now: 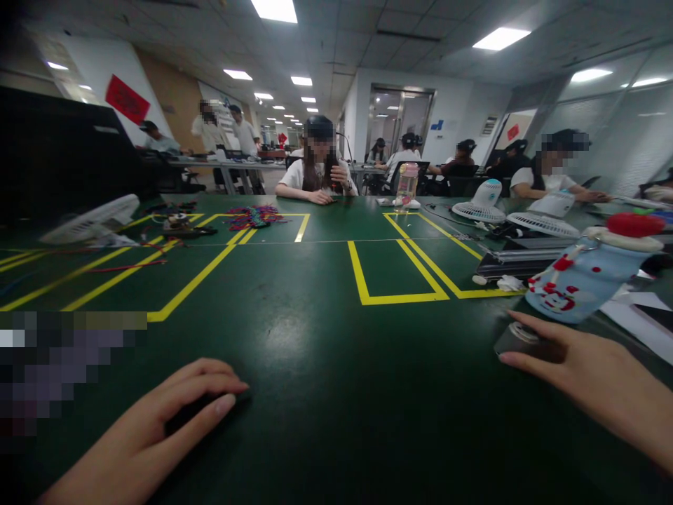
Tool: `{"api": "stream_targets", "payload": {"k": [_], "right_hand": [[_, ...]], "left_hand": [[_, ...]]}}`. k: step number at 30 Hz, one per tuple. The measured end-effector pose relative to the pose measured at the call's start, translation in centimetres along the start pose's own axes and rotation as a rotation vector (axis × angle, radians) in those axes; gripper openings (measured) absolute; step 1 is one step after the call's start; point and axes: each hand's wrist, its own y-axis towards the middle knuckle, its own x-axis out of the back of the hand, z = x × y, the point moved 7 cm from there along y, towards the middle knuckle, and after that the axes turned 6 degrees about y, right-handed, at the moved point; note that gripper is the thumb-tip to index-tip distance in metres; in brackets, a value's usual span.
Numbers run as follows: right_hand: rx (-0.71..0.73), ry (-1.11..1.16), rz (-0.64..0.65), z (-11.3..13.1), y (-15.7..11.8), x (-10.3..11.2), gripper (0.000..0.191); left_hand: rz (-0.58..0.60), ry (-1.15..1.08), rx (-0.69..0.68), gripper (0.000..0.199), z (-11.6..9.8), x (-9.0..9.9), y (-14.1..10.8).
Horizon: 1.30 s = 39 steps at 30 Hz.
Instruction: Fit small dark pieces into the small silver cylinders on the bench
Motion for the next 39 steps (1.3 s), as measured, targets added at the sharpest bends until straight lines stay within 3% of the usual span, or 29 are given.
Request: {"api": "stream_targets", "payload": {"k": [3,9,11,13,15,18,21,25,28,34,37,39], "right_hand": [[0.049,0.161,0.070,4.6,-0.8,-0.4,0.064],[0.509,0.652,0.270,22.9,-5.9,0.0,0.056],[0.610,0.759,0.349,27.5,-7.4,-0.2,0.055],[0.667,0.824,0.405,30.1,-8.2,-0.8,0.055],[0.664,0.857,0.428,30.9,-8.4,-1.8,0.060],[0.546,0.928,0.446,30.2,-8.1,-3.3,0.075],[0.463,1.011,0.501,29.6,-8.1,-4.1,0.069],[0.485,0.997,0.486,29.6,-8.1,-3.4,0.041],[0.477,0.921,0.453,29.4,-8.1,-3.0,0.030],[0.459,0.895,0.456,29.6,-8.5,-3.2,0.028],[0.430,0.897,0.404,28.2,-7.6,-2.7,0.029],[0.383,0.848,0.317,25.5,-6.4,-2.0,0.031]], "left_hand": [[0.001,-0.006,0.004,0.021,-0.3,0.1,0.0],[0.026,-0.009,-0.010,0.022,-0.6,0.0,0.3],[0.025,0.003,-0.020,0.021,-1.1,0.0,0.6],[-0.005,0.003,-0.035,0.019,-2.1,0.1,1.1],[-0.046,-0.032,-0.071,0.019,-3.9,0.4,1.7],[-0.056,-0.154,-0.167,0.018,-7.1,0.5,3.0],[-0.052,-0.241,-0.190,0.012,-8.8,0.7,4.3],[-0.066,-0.278,-0.140,0.015,-8.1,1.1,5.1],[-0.046,-0.260,-0.103,0.012,-6.8,0.4,4.9],[0.047,-0.085,-0.146,0.009,-6.0,-2.7,4.6],[0.045,-0.131,-0.141,0.016,-5.8,-2.1,4.4],[0.031,-0.171,-0.130,0.021,-5.3,-1.0,3.9]]}}
